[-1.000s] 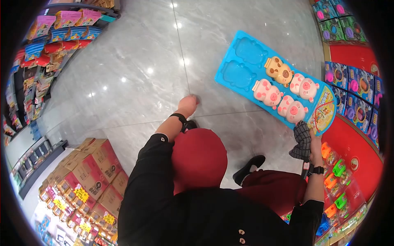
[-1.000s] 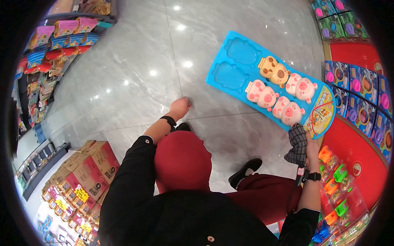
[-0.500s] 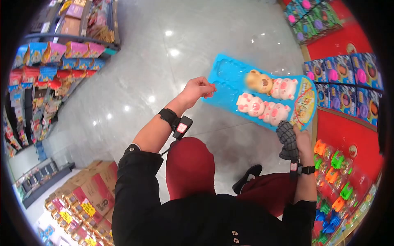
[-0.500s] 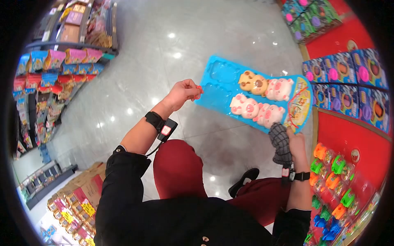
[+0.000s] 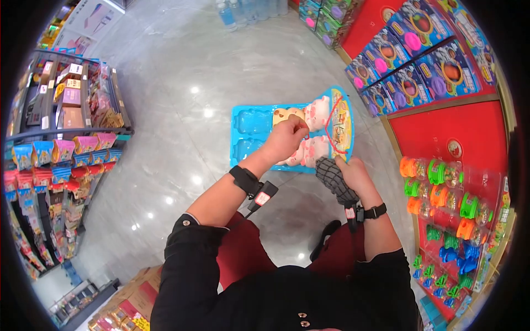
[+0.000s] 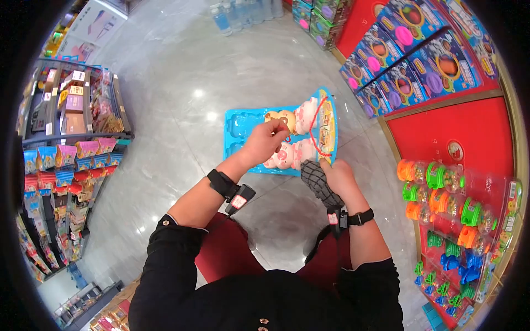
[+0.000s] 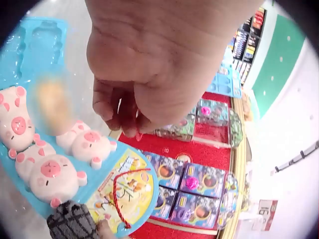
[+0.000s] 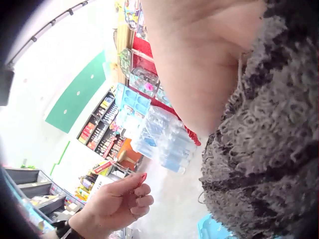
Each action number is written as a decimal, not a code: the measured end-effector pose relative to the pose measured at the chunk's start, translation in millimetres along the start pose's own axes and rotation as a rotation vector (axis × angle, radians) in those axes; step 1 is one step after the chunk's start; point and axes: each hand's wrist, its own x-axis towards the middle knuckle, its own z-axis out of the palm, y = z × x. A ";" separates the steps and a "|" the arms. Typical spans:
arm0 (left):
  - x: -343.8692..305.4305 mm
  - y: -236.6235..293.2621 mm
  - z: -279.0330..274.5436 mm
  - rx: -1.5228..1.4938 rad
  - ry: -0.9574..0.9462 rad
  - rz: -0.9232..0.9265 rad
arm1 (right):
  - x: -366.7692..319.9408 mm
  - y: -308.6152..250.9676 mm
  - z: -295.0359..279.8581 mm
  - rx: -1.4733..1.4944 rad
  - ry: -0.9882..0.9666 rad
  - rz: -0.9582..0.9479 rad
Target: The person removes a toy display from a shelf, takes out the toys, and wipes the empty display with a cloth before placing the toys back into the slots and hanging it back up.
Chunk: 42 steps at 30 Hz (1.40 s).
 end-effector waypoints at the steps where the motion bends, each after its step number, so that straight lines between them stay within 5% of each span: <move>1: 1.0 3.4 5.6 0.017 -0.026 -0.010 | 4.3 5.0 3.5 -0.019 -0.002 0.016; 8: 10.5 4.5 41.3 0.285 0.134 0.194 | 9.7 9.2 1.2 0.031 -0.027 0.006; 11: 20.4 -4.0 42.9 0.426 0.050 0.061 | 6.4 6.2 -4.2 -0.006 -0.008 0.007; 14: 25.7 -35.3 54.0 0.427 0.102 0.200 | 4.3 1.1 -5.3 -0.003 -0.028 -0.004; 20: 31.1 -13.8 72.0 0.560 0.072 0.165 | -1.7 -11.2 -10.9 -0.064 -0.060 0.006; 24: 33.4 -3.6 76.2 0.568 0.059 0.121 | -0.3 -11.3 -7.9 -0.060 -0.067 -0.014; 42: 11.9 46.5 37.2 0.492 0.185 0.532 | 1.5 -19.6 -10.7 -0.130 -0.104 0.004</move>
